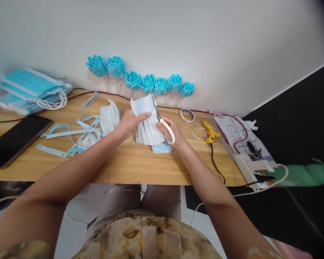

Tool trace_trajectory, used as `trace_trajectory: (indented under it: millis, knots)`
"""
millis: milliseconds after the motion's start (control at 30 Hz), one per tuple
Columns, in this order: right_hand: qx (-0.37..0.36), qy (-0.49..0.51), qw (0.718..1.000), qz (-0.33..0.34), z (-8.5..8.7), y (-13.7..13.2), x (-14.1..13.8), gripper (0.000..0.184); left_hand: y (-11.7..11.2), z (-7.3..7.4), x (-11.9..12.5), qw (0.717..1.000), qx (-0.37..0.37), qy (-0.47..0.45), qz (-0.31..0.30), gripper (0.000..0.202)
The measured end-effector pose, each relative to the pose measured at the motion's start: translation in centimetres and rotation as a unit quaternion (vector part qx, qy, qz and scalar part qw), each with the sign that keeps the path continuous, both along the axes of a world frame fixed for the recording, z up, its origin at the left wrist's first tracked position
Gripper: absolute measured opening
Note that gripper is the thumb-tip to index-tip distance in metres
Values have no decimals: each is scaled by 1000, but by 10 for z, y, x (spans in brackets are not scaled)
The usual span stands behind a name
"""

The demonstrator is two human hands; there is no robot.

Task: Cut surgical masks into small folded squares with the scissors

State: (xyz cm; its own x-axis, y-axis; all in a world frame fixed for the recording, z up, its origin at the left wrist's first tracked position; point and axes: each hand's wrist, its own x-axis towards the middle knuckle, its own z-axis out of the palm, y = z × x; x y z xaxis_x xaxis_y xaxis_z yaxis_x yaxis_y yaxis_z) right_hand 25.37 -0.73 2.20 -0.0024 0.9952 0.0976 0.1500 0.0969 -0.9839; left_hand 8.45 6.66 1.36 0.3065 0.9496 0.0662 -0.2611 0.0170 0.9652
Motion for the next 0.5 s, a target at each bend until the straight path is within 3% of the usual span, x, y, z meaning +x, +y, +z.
trace_trajectory:
  millis: [267,500]
  knots:
    - [5,-2,1000,-6,-4,1,1,54,1,1,-1,1000,15,-12,-13,52]
    - [-3,-22,1000,11,-7,2,2,53,8,4,-5,998,21,-45,36,50]
